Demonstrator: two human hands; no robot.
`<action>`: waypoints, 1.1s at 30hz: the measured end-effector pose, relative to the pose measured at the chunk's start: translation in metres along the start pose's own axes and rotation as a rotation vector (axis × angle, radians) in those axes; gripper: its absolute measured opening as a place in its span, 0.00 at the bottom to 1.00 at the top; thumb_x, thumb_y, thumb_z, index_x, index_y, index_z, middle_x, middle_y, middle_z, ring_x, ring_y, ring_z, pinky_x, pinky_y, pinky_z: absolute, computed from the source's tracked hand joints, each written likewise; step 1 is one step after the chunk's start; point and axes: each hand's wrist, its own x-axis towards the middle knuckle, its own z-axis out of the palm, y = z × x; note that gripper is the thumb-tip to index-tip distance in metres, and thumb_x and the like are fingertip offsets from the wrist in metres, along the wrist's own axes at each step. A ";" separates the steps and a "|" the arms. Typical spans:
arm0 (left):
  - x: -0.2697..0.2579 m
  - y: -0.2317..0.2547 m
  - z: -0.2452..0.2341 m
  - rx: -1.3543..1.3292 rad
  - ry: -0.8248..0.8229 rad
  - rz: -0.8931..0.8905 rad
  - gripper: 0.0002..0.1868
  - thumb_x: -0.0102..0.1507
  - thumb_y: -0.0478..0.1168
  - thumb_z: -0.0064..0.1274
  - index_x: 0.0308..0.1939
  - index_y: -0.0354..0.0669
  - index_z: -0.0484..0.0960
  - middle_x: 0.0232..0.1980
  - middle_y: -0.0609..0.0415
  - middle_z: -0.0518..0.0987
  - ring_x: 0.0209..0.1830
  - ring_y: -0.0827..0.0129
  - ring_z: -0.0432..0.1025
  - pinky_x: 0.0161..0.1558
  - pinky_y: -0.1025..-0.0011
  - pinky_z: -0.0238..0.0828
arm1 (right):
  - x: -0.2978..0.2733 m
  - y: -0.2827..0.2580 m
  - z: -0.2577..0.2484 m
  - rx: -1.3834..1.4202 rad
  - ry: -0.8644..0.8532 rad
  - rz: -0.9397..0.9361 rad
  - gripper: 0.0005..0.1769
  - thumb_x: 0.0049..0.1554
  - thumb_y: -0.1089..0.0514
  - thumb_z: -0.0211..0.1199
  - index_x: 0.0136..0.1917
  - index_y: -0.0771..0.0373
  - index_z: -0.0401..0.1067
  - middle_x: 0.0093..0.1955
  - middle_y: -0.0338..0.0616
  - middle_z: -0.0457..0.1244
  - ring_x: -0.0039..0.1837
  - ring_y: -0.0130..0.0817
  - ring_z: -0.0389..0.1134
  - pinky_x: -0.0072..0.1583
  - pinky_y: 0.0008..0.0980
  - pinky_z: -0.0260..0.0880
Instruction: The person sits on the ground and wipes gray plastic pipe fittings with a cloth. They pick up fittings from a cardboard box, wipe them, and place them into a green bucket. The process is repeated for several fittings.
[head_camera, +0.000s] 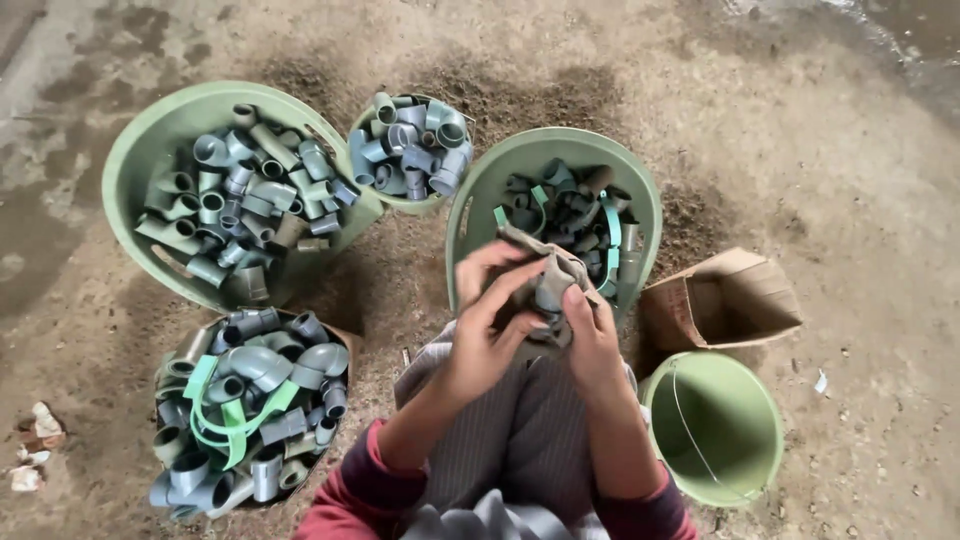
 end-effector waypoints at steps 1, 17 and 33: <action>-0.007 0.005 -0.001 -0.002 0.004 0.002 0.28 0.64 0.49 0.57 0.67 0.47 0.77 0.67 0.46 0.65 0.69 0.54 0.61 0.74 0.61 0.56 | -0.008 -0.002 -0.001 -0.003 -0.003 -0.002 0.23 0.67 0.50 0.51 0.67 0.65 0.72 0.59 0.53 0.67 0.60 0.32 0.65 0.64 0.43 0.71; -0.046 0.043 0.023 -0.614 0.521 -0.197 0.18 0.77 0.46 0.28 0.51 0.35 0.68 0.52 0.36 0.79 0.64 0.48 0.71 0.67 0.56 0.61 | -0.079 0.001 0.042 -0.356 0.293 -0.059 0.13 0.66 0.51 0.56 0.53 0.63 0.71 0.47 0.48 0.63 0.50 0.35 0.62 0.55 0.37 0.63; -0.036 0.037 0.004 -1.404 0.687 -0.554 0.16 0.76 0.44 0.37 0.55 0.34 0.73 0.66 0.36 0.74 0.73 0.44 0.66 0.65 0.63 0.71 | -0.074 0.013 0.032 -0.439 0.406 -0.515 0.26 0.58 0.52 0.69 0.57 0.73 0.62 0.62 0.60 0.60 0.67 0.51 0.62 0.72 0.48 0.56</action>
